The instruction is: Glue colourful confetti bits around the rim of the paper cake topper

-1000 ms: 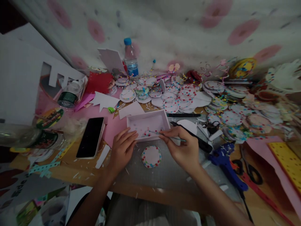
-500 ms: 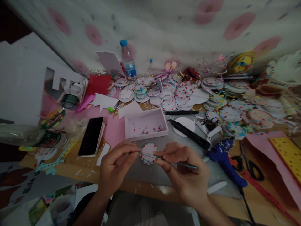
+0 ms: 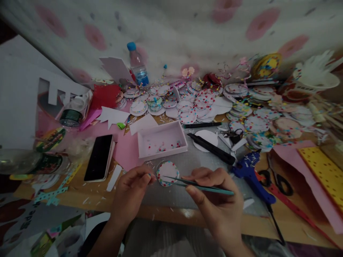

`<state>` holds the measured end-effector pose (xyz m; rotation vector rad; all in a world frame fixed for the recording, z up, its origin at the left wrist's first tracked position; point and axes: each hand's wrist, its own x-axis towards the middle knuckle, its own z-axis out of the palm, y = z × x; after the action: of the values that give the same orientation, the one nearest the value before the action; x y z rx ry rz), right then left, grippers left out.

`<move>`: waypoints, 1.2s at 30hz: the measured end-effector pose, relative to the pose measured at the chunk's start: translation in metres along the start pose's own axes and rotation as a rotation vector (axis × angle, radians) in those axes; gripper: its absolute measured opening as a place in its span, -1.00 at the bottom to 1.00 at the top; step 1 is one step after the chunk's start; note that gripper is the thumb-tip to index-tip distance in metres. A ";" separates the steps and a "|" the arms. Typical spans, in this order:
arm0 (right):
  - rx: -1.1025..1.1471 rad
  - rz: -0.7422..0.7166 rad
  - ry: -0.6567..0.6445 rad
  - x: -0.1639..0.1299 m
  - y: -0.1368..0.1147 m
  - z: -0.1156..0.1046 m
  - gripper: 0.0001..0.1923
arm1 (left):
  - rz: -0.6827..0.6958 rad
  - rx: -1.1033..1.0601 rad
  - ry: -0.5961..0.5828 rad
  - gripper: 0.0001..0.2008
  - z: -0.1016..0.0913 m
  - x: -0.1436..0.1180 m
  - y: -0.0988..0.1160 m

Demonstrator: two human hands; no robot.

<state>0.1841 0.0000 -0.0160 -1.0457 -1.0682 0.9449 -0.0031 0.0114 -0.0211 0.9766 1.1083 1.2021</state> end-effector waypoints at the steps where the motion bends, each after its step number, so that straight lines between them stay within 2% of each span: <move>1: 0.001 0.015 0.003 0.000 -0.002 0.002 -0.80 | -0.007 -0.005 -0.007 -0.88 0.001 -0.001 0.000; 8: 0.008 -0.004 -0.022 0.002 -0.007 0.009 -0.78 | -0.015 0.041 -0.007 -0.91 0.005 -0.008 0.006; 18: 0.005 0.041 -0.040 0.003 -0.012 0.006 -0.80 | 0.109 0.240 -0.030 -0.89 0.013 -0.011 0.028; 32: 0.003 0.061 -0.039 0.001 -0.017 0.003 -0.80 | 0.081 0.212 -0.066 -0.88 0.018 -0.010 0.027; 36: -0.003 0.036 -0.046 0.002 -0.017 0.005 -0.80 | 0.098 0.264 -0.058 -0.88 0.017 -0.009 0.027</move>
<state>0.1814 -0.0018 0.0019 -1.0537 -1.0917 1.0007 0.0077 0.0055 0.0100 1.2717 1.2045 1.1156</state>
